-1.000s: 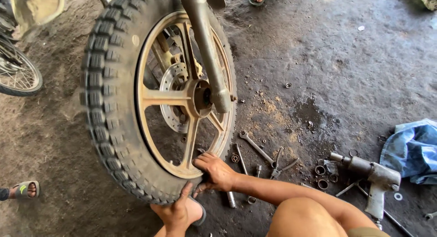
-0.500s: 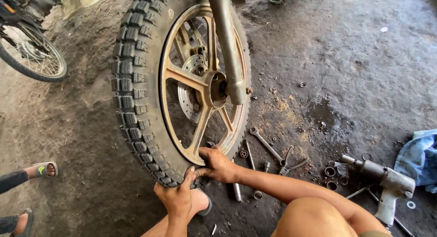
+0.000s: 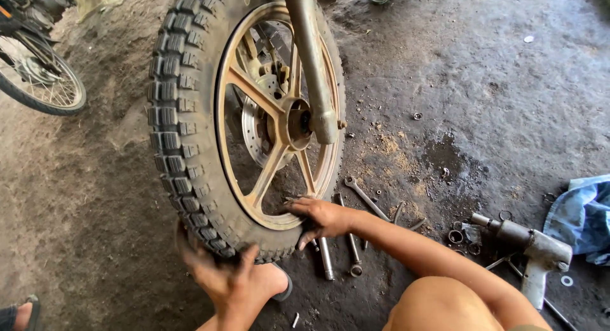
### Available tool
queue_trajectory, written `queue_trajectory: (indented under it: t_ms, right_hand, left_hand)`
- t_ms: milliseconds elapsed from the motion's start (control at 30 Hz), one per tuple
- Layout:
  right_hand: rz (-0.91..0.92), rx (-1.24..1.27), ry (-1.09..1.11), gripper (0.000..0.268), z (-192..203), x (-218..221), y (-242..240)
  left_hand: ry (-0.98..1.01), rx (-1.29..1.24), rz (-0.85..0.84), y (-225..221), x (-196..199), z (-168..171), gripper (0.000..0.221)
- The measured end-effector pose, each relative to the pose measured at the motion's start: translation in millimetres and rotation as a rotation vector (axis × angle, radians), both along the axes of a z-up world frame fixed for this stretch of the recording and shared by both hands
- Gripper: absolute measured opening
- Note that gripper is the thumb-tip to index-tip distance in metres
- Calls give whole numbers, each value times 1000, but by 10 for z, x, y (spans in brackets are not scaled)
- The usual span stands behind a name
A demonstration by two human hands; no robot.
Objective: The person removes the front wheel of a motorcycle using a wrench, then uses an impact wrench to tighten the axle nut. They adjust the wheel alignment and use pliers to secure a cotter pin into the axle nut.
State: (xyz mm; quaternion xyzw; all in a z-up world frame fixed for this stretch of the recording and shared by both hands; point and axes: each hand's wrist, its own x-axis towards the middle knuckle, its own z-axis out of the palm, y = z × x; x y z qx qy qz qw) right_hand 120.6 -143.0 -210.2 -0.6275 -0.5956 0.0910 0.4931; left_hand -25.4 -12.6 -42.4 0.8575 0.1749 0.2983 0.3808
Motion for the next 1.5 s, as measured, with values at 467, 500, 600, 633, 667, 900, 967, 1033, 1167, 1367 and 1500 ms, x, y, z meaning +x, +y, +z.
queue_trajectory:
  t_ms: [467,500,600,633,667,900,967,1033,1167,1367,1500]
  right_hand:
    - [-251,-44,73,84,-266,-204,345]
    - [-256,-48,73,84,-168,-248,333]
    - [-242,11,183,88,149,-397,308]
    - [-193,29,263,94,275,-425,294]
    - [-143,48,344,100,405,-448,274]
    - [-216,34,-57,104,590,-309,-162]
    - [-358,116,10,111,730,-331,-181]
    - [-358,74,-56,109,697,-397,-73]
    - [-357,-14,-83,95,585,-493,18]
    - [-423,52,32,70,186,-622,246]
    - [-158,112,137,83,629,-288,86]
  left_hand:
    - [-191,831,-186,266,-51,-667,52]
    - [-194,827,-190,403,-92,-589,52]
    - [-111,856,-357,573,-215,-324,64]
    - [-83,742,-348,465,-221,-207,67]
    - [-56,629,-338,352,-221,-87,70]
    - [-102,-286,-96,41,-201,-891,68]
    - [-138,-498,-35,74,-228,-1013,70]
    - [-176,-491,-30,71,-203,-998,72]
    - [-250,-515,-32,93,-131,-949,79]
    - [-222,-529,-36,297,-140,-1048,85]
    - [-179,-478,-46,272,-173,-960,67]
